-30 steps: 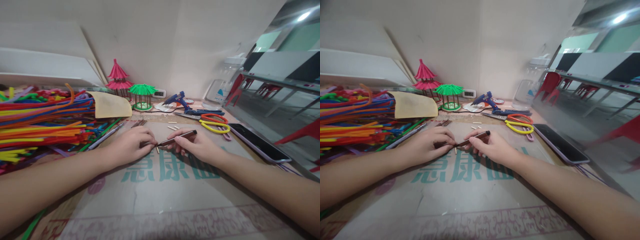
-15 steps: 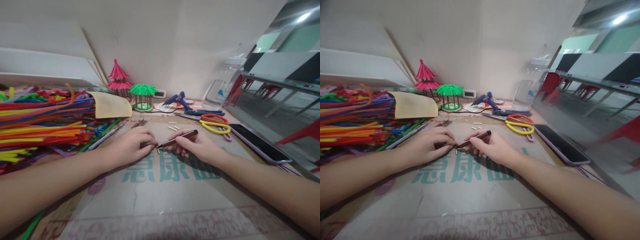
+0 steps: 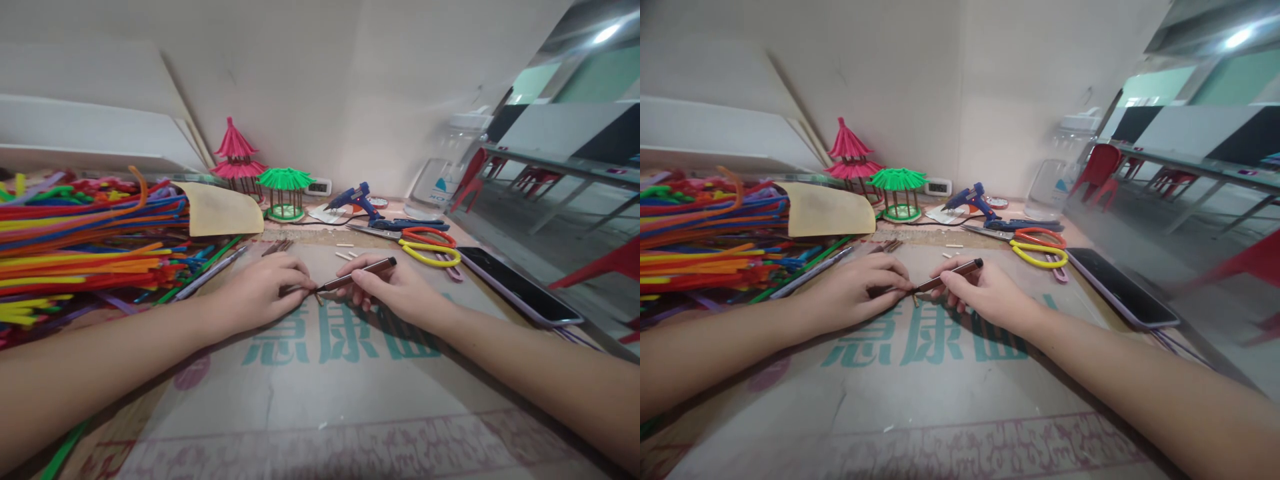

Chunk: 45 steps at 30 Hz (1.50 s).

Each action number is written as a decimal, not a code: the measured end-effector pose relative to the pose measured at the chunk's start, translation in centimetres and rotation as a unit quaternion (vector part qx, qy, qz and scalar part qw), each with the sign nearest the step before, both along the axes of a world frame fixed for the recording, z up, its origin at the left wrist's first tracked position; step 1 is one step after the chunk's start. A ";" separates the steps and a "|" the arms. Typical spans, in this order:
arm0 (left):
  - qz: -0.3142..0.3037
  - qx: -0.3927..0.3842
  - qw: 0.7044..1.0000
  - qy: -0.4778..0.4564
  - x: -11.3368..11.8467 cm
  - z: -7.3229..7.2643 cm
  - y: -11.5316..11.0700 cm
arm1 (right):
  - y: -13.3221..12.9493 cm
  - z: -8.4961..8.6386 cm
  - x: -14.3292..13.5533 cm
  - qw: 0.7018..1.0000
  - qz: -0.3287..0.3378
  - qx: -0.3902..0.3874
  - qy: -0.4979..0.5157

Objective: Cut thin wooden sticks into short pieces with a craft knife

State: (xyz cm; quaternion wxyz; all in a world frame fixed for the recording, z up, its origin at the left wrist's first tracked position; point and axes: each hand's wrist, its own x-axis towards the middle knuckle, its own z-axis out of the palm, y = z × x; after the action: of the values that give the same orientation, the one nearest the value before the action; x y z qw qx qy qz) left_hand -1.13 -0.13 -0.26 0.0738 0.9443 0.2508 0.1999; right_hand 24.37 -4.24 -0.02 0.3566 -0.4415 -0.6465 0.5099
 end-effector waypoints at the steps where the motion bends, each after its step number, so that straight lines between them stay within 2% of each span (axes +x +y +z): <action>1: 0.000 0.000 1.000 0.000 0.0 0.0 0.0 | 0.0 0.0 0.0 1.000 -0.004 -0.001 0.001; 45: 0.002 -0.004 1.000 -0.001 0.2 0.5 -0.4 | 0.0 -0.2 0.2 1.000 0.011 -0.004 0.009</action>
State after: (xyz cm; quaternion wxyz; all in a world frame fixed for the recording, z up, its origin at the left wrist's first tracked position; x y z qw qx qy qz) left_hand -0.91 -0.51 0.24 0.0770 0.9434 0.2532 0.1999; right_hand 24.57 -4.20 -0.27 0.3550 -0.4311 -0.6464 0.5200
